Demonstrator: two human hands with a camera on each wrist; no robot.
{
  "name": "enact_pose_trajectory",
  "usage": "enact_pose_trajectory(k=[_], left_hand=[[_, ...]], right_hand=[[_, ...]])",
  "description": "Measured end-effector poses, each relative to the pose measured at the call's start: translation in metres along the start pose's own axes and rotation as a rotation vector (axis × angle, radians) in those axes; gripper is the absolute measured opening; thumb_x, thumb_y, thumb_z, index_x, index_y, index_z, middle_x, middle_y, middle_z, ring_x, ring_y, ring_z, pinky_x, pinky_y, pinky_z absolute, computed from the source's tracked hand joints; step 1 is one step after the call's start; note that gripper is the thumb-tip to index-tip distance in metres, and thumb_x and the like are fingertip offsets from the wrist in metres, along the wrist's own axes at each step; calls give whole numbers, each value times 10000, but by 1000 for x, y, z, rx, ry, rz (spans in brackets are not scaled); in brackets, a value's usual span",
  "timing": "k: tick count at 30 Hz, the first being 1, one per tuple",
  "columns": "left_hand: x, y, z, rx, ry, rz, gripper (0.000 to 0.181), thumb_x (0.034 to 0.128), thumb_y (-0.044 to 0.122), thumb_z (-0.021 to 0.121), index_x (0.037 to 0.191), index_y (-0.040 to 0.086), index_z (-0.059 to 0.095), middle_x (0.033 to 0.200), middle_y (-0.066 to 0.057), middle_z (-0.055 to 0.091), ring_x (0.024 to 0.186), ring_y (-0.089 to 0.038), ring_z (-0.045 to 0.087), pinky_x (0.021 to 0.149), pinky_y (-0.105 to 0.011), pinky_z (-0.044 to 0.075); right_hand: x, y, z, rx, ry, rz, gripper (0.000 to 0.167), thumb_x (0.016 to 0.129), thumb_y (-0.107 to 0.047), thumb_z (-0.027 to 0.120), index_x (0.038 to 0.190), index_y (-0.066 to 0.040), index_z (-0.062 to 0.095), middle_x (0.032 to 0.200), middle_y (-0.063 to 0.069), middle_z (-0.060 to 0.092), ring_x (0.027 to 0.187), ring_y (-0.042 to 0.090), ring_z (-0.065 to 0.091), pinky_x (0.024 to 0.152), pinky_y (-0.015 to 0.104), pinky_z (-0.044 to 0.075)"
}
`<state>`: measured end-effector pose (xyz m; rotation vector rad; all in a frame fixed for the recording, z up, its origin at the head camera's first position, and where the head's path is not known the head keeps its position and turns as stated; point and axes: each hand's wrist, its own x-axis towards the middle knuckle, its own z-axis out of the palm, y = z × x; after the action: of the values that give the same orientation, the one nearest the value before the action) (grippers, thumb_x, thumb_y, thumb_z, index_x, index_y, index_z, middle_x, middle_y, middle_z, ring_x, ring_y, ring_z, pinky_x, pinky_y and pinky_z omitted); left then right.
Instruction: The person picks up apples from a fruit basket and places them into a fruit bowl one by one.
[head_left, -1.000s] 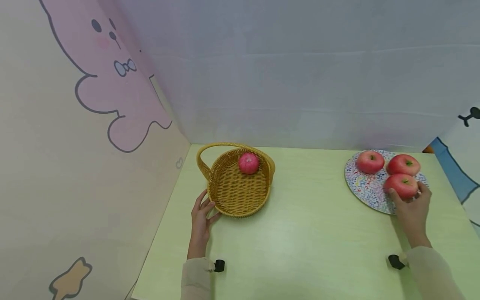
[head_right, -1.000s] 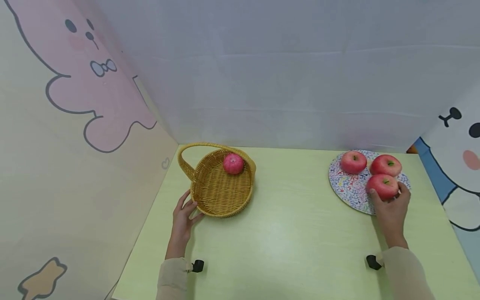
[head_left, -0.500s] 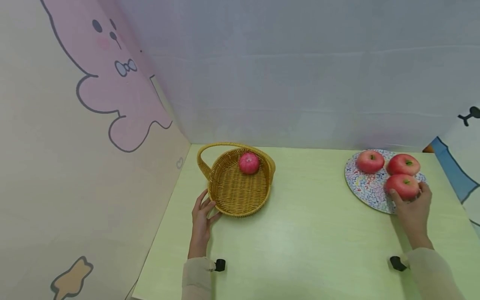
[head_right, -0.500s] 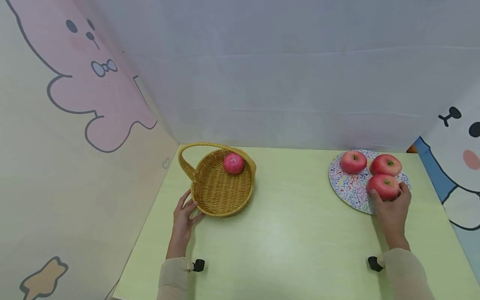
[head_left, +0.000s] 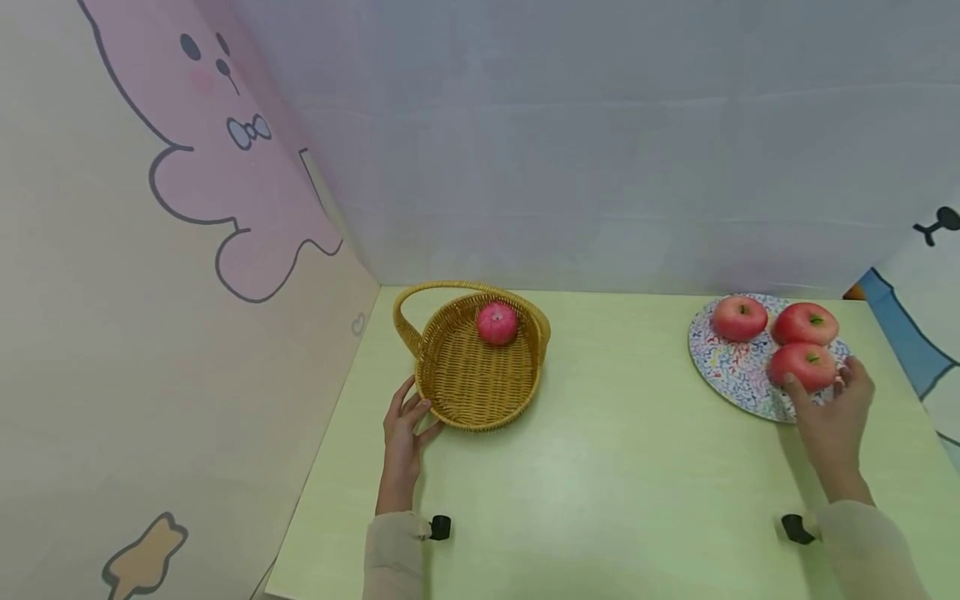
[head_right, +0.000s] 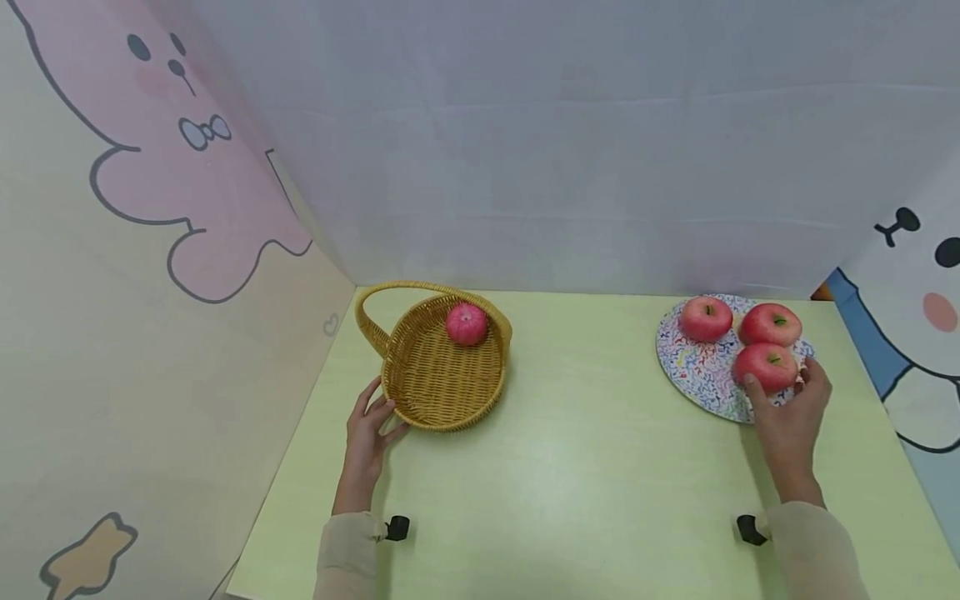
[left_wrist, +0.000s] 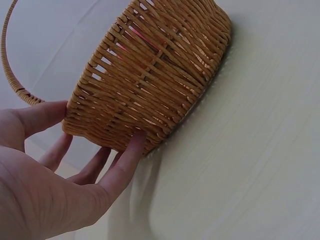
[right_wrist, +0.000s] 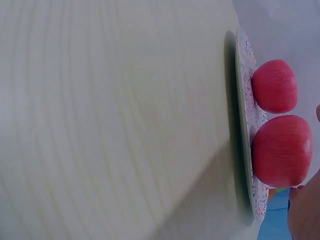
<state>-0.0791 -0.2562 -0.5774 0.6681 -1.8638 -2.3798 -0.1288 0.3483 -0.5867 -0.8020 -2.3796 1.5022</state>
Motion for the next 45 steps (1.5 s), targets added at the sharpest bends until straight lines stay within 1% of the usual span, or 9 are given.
enact_pose_trajectory(k=[8,16,20,25,29,32,36,43,45], left_hand=[[0,0,-1,-18,-2,-13,575,1028,96,634,1548,293,490,1555,-134,512,1381,-366,569,918,-449,616],[1,0,-2,-8,-15,-15,593,1038,110,629,1579,280,455,1577,-151,477,1409,-393,534,970,-480,591],[1,0,-1,-4,-15,-16,599,1038,116,629,1585,280,446,1581,-149,475,1411,-390,534,990,-497,582],[1,-1,0,-17,1,-16,578,1034,102,628,1563,279,475,1560,-146,500,1393,-390,552,950,-480,601],[2,0,0,-18,7,-18,576,1031,99,630,1559,274,480,1557,-152,503,1390,-382,556,927,-463,610],[2,1,-1,-22,4,-21,577,1034,101,623,1562,276,473,1559,-144,502,1399,-367,551,936,-464,607],[2,3,-1,-28,-4,-28,583,1040,107,616,1576,275,456,1571,-137,492,1415,-361,538,959,-470,598],[1,2,-1,-22,-2,-36,595,1041,112,623,1587,263,440,1588,-145,473,1432,-374,520,987,-492,583],[1,2,-1,-22,-3,-36,592,1041,117,625,1584,266,443,1584,-138,478,1432,-374,522,988,-494,583]], right_hand=[[-18,-16,-4,31,40,-40,774,1057,-233,592,1656,-314,108,1747,-29,130,1634,110,115,1310,275,161],[-42,-32,2,92,44,-198,763,1028,-148,638,1642,-240,194,1703,0,223,1611,138,196,1287,247,225],[-52,-37,7,141,11,-250,765,1001,-75,658,1625,-227,243,1672,-1,272,1587,161,254,1261,219,272],[-65,-39,18,183,-35,-328,773,967,26,671,1609,-177,291,1627,3,335,1521,178,339,1207,138,316],[-77,-41,31,189,-76,-401,800,926,96,694,1598,-133,325,1540,-103,379,1447,98,390,1183,125,344],[-87,-44,43,196,-106,-481,814,880,157,706,1584,-51,353,1489,-175,376,1421,60,405,1174,115,351],[-97,-46,60,214,-144,-558,827,839,220,699,1567,34,354,1493,-186,372,1423,48,413,1162,92,345],[-113,-50,83,285,-224,-559,872,800,252,723,1566,34,368,1490,-170,410,1415,58,435,1165,100,347],[-120,-57,87,283,-248,-562,859,808,246,722,1563,48,363,1493,-173,408,1418,68,437,1168,100,344]])
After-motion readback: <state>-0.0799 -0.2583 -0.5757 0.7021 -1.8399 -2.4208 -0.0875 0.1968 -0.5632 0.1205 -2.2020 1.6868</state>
